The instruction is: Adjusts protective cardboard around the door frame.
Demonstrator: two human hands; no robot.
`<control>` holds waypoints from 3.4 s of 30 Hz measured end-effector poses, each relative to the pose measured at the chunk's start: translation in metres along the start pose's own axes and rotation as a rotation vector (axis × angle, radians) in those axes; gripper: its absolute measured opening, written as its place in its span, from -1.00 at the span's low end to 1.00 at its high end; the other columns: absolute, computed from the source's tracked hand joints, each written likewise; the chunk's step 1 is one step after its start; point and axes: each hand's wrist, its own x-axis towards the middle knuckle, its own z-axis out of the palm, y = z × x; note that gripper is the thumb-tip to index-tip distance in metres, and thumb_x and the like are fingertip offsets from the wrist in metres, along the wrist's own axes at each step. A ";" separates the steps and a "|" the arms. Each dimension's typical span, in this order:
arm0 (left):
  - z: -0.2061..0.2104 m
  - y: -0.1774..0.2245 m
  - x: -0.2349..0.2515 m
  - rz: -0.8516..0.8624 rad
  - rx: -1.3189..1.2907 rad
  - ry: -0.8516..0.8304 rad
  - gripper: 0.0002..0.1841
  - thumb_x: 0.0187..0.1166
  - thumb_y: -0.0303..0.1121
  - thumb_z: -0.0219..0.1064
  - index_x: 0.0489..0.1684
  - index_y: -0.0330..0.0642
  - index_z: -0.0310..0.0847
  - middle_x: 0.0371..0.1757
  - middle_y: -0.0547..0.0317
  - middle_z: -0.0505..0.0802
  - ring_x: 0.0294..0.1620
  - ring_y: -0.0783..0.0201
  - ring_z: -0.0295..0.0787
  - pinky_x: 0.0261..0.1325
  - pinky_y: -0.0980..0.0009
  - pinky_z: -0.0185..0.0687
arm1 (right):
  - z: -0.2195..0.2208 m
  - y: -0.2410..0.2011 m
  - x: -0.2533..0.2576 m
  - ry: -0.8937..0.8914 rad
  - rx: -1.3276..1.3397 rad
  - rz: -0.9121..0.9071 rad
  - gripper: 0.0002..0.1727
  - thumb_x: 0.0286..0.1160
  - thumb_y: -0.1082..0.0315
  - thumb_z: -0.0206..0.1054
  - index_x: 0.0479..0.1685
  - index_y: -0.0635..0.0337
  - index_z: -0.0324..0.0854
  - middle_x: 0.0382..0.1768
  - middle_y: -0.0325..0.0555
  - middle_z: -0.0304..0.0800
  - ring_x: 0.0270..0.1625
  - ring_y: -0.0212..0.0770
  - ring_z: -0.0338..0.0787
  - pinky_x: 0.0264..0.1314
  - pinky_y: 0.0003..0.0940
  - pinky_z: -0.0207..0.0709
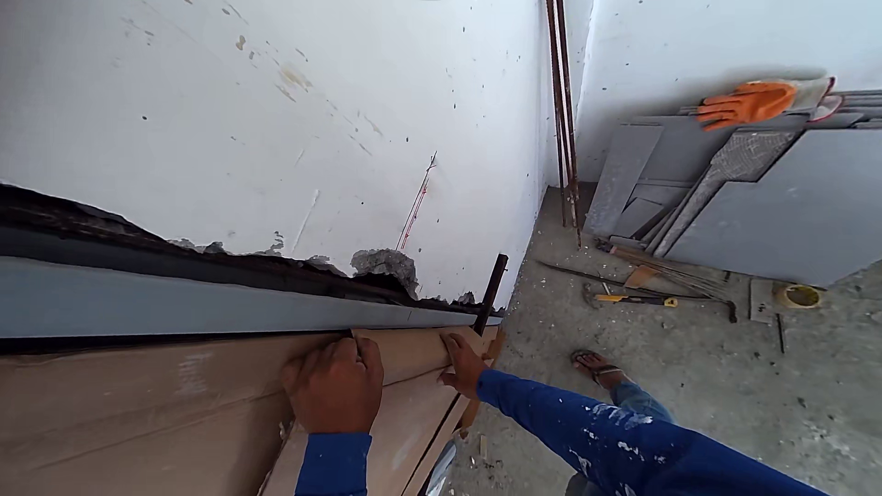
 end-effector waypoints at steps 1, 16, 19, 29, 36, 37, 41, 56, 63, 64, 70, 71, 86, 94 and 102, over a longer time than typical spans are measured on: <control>-0.001 0.001 0.000 -0.002 -0.001 -0.004 -0.52 0.57 -0.11 0.09 -0.81 -0.15 0.53 -0.64 0.03 0.73 -0.42 -0.03 0.77 0.02 -0.10 0.50 | 0.003 0.002 -0.001 0.009 0.018 0.006 0.22 0.24 -0.01 0.67 0.91 0.13 -0.06 0.83 0.19 0.05 0.84 0.14 0.20 0.78 0.00 0.31; -0.006 0.004 0.000 -0.040 -0.013 -0.045 -0.52 0.54 -0.16 0.06 -0.88 -0.16 0.43 -0.72 -0.01 0.66 -0.52 -0.07 0.72 -0.13 -0.15 0.45 | 0.008 0.039 0.012 -0.060 0.020 0.108 0.17 0.22 0.27 0.59 0.94 -0.04 -0.07 0.86 0.05 0.10 0.83 0.10 0.23 0.80 0.08 0.27; -0.004 0.003 -0.001 -0.037 -0.023 -0.046 -0.51 0.55 -0.14 0.05 -0.89 -0.15 0.40 -0.74 -0.01 0.64 -0.54 -0.07 0.71 -0.15 -0.16 0.45 | 0.014 0.042 0.010 -0.069 0.049 0.072 0.16 0.22 0.32 0.59 0.94 -0.11 -0.06 0.85 -0.01 0.15 0.84 0.07 0.21 0.83 0.06 0.21; -0.010 0.006 0.000 -0.099 -0.055 -0.089 -0.52 0.57 -0.16 0.05 -0.87 -0.14 0.40 -0.72 -0.03 0.66 -0.52 -0.09 0.71 -0.15 -0.17 0.46 | 0.021 0.021 0.012 0.001 0.033 0.169 0.24 0.16 0.30 0.59 0.96 -0.21 -0.16 0.90 -0.02 -0.04 0.76 0.26 0.30 0.62 0.27 0.42; -0.017 0.003 -0.005 -0.080 -0.063 -0.154 -0.44 0.77 0.03 0.01 -0.60 -0.16 0.63 -0.54 0.01 0.77 -0.37 -0.04 0.78 0.01 -0.15 0.54 | 0.014 -0.011 -0.012 0.081 -0.007 -0.056 0.24 0.24 -0.03 0.47 0.98 -0.16 -0.30 0.91 -0.01 -0.07 0.88 0.11 0.09 0.71 0.16 0.35; -0.019 0.004 -0.005 -0.100 -0.054 -0.179 -0.44 0.77 0.03 0.01 -0.58 -0.15 0.65 -0.55 0.02 0.78 -0.38 -0.04 0.78 0.01 -0.14 0.55 | 0.013 -0.017 -0.016 0.104 -0.005 -0.123 0.22 0.25 -0.10 0.46 0.98 -0.17 -0.24 0.91 -0.06 -0.07 0.90 0.06 0.05 0.76 0.14 0.30; -0.015 0.006 -0.007 -0.137 -0.074 -0.133 -0.45 0.78 0.02 0.03 -0.60 -0.11 0.66 -0.55 0.08 0.79 -0.40 0.02 0.76 0.04 -0.10 0.52 | 0.007 -0.039 -0.021 0.168 -0.006 -0.295 0.26 0.20 -0.63 0.29 0.95 -0.19 -0.04 0.91 -0.15 0.00 0.91 0.02 0.04 0.78 0.23 0.24; -0.027 0.007 0.013 -0.316 0.031 -0.324 -0.50 0.72 -0.07 0.04 -0.70 -0.10 0.56 -0.68 0.08 0.72 -0.50 0.02 0.75 0.06 -0.11 0.51 | 0.017 -0.062 -0.021 0.275 0.033 -0.225 0.05 0.48 -0.50 0.15 0.93 -0.15 0.04 0.82 0.06 0.16 0.79 0.18 0.25 0.66 0.25 0.38; -0.036 0.009 0.026 -0.378 -0.024 -0.468 -0.49 0.76 -0.05 -0.04 -0.56 -0.12 0.64 -0.53 0.03 0.81 -0.31 -0.01 0.83 0.26 -0.16 0.46 | 0.016 -0.066 -0.025 0.265 0.099 -0.196 0.02 0.50 -0.49 0.12 0.91 -0.11 0.07 0.82 0.05 0.15 0.81 0.23 0.21 0.67 0.33 0.33; -0.040 0.006 0.022 -0.347 -0.051 -0.437 -0.50 0.76 -0.02 -0.04 -0.45 -0.10 0.69 -0.49 0.06 0.83 -0.28 0.02 0.83 0.30 -0.15 0.46 | 0.018 -0.067 -0.025 0.286 0.118 -0.194 0.02 0.51 -0.49 0.11 0.89 -0.08 0.10 0.81 0.04 0.18 0.81 0.21 0.21 0.70 0.33 0.29; -0.066 -0.025 -0.017 -0.042 -0.121 -0.323 -0.29 0.28 0.11 0.56 0.45 0.02 0.57 0.08 0.18 0.87 0.20 0.02 0.72 0.48 -0.25 0.28 | 0.023 -0.082 -0.027 0.315 0.087 -0.250 -0.16 0.69 -0.32 -0.05 0.94 -0.22 -0.01 0.86 -0.03 0.09 0.84 0.19 0.15 0.66 0.56 0.12; -0.064 -0.031 -0.021 -0.012 -0.117 -0.337 -0.27 0.20 0.13 0.62 0.41 0.05 0.61 0.05 0.19 0.87 0.19 0.02 0.71 0.47 -0.25 0.26 | 0.020 -0.084 -0.028 0.305 0.092 -0.257 -0.15 0.69 -0.35 -0.04 0.93 -0.24 0.00 0.87 -0.04 0.08 0.85 0.18 0.16 0.65 0.57 0.13; -0.044 -0.030 -0.003 0.097 -0.163 -0.342 -0.65 0.52 -0.24 0.43 0.24 -0.06 0.68 -0.28 0.21 0.88 -0.18 0.16 0.82 0.24 0.13 0.59 | -0.025 -0.106 -0.026 0.106 0.093 -0.284 0.02 0.39 -0.28 0.44 0.90 -0.21 0.11 0.81 0.10 0.13 0.77 0.23 0.25 0.63 0.34 0.37; -0.035 -0.038 -0.011 0.214 -0.032 -0.207 -0.58 0.46 -0.14 0.54 0.28 0.01 0.75 0.03 0.23 0.91 0.14 0.14 0.82 0.40 0.08 0.57 | -0.025 -0.117 -0.028 0.094 0.028 -0.211 -0.02 0.35 -0.48 0.31 0.83 -0.29 0.27 0.71 0.23 0.27 0.70 0.34 0.32 0.53 0.38 0.46; -0.035 -0.046 -0.011 0.230 0.172 -0.283 -0.28 0.46 0.28 0.37 0.49 -0.03 0.66 0.68 0.17 0.57 0.40 -0.02 0.68 0.38 -0.07 0.55 | -0.017 -0.120 -0.028 0.121 0.027 -0.169 0.12 0.28 -0.63 0.19 0.89 -0.28 0.12 0.80 0.14 0.13 0.78 0.33 0.17 0.56 0.49 0.32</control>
